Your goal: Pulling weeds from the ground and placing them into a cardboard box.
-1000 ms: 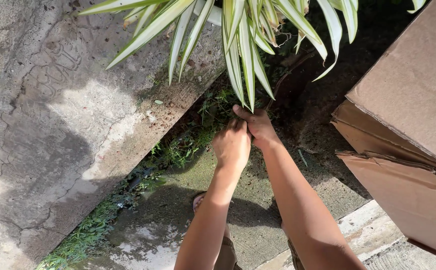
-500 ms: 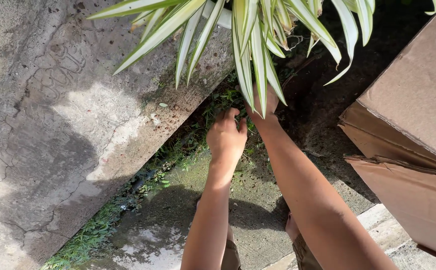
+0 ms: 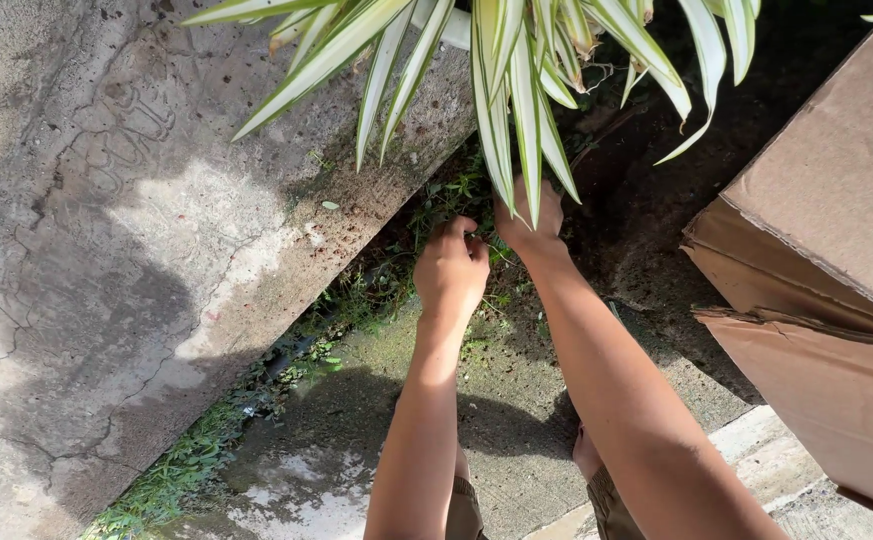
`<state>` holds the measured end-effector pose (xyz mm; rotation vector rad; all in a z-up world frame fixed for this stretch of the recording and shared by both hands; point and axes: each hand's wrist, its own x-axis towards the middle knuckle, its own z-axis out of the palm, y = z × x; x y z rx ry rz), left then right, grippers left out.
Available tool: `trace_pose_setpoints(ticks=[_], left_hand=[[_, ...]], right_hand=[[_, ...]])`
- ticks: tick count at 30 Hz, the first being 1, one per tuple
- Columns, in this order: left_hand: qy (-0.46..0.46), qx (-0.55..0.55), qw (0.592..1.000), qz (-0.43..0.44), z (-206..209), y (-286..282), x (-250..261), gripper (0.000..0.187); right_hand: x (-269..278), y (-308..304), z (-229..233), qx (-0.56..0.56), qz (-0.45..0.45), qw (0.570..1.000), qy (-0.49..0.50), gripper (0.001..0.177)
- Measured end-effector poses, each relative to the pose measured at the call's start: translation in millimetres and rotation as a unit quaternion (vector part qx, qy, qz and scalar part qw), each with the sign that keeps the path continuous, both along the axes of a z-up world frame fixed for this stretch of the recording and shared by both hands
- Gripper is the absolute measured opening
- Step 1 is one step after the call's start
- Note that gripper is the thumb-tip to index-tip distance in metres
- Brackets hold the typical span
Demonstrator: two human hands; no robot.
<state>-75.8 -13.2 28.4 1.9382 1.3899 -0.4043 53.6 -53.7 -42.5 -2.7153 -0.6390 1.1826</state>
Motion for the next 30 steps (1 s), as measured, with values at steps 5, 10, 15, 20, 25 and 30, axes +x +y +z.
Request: trace_pose_setpoints(ticks=[5,10,15,20,25,30], left_hand=[[-0.045,0.014,0.999,0.026,5.2,0.3,1.9,0.019],[-0.127,0.104,0.985,0.051,-19.7,4.5,28.7,0.025],[-0.116,0.121,0.977,0.129,-42.2,34.2,100.5,0.034],[-0.104,0.334,0.935,-0.062,-294.7,5.0,105.8,0.043],[-0.260,0.034,0.945,0.196,-186.7,6.3,87.9,0.034],[-0.269,0.076,0.959,0.046,-45.8,10.2,61.2,0.018]], right_hand=[[-30.5,-46.5,47.2,0.000,-0.073,0.997,0.040,0.034],[-57.9,-93.6,51.9,0.073,-0.181,0.978,0.080,0.026],[-39.8,-65.3,63.9,0.260,-0.429,0.849,0.166,0.015],[-7.5,-61.4,18.5,0.296,-0.456,0.819,0.186,0.020],[22.5,-26.4,-15.1,0.242,-0.513,0.788,0.240,0.030],[28.1,4.9,-44.7,0.249,-0.483,0.777,0.316,0.035]])
